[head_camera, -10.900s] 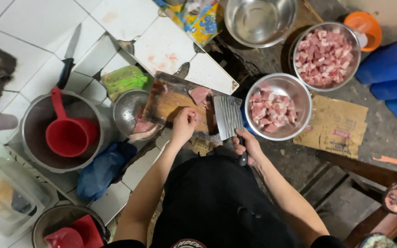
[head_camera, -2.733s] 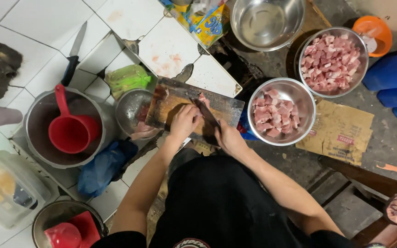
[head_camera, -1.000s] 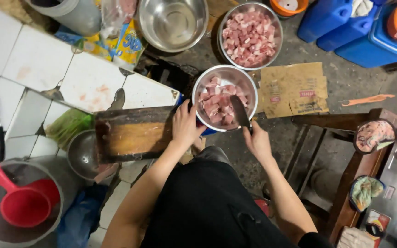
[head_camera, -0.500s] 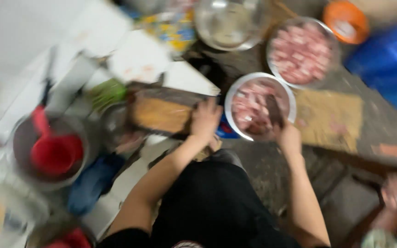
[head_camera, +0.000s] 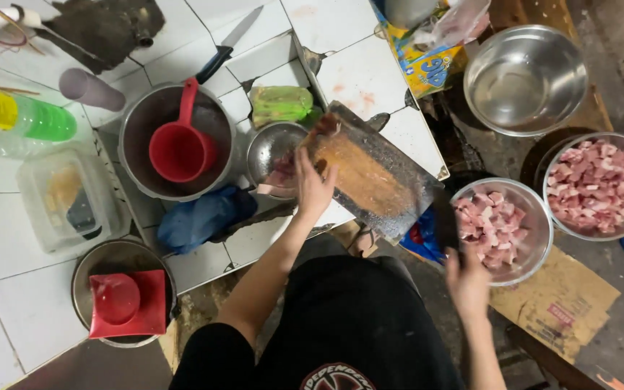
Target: Dicing raw pork on a wooden cutting board using a knife and transferring the pieces into metal bowls.
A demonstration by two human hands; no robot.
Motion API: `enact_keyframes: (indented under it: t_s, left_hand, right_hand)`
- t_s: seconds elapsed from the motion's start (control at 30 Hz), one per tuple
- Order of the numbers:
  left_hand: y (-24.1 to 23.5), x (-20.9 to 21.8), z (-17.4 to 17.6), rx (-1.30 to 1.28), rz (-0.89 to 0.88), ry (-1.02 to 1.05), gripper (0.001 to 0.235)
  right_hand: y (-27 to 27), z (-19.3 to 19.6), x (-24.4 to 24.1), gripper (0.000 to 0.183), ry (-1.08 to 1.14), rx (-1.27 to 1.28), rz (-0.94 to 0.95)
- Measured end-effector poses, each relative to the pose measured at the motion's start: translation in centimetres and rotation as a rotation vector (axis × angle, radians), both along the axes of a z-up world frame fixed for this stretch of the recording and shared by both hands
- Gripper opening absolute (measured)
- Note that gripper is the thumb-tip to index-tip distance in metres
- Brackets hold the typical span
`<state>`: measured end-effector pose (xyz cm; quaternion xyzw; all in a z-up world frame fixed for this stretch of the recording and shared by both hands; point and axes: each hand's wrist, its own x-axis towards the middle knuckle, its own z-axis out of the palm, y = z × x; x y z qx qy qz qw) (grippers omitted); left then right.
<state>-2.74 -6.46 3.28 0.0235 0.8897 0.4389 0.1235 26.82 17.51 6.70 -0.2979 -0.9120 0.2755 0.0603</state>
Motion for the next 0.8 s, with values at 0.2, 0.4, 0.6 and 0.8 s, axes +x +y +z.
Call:
enact_keyframes:
  t_s: [0.2,0.4,0.6,0.8]
  left_hand:
    - [-0.3,-3.8,-3.5,0.668,0.121,0.050,0.063]
    - [-12.4,-6.3,-8.4,0.101,-0.232,0.103,0.029]
    - [-16.0,-7.9,-12.7,-0.472,-0.891,0.293,0.055]
    - [-16.1,-9.3,-15.1,-0.478,-1.165,0.779,0.050]
  right_hand:
    - [-3.8,-5.0,-4.8,0.025,-0.305,0.086,0.066]
    - [-5.7,-1.6,-7.2,0.027,-0.388,-0.078,0.002]
    - [-6.1,-1.7,-7.4,0.035,-0.454,-0.096,-0.033]
    - [-7.7,1.1,-8.8,0.039,-0.524,-0.138,-0.080]
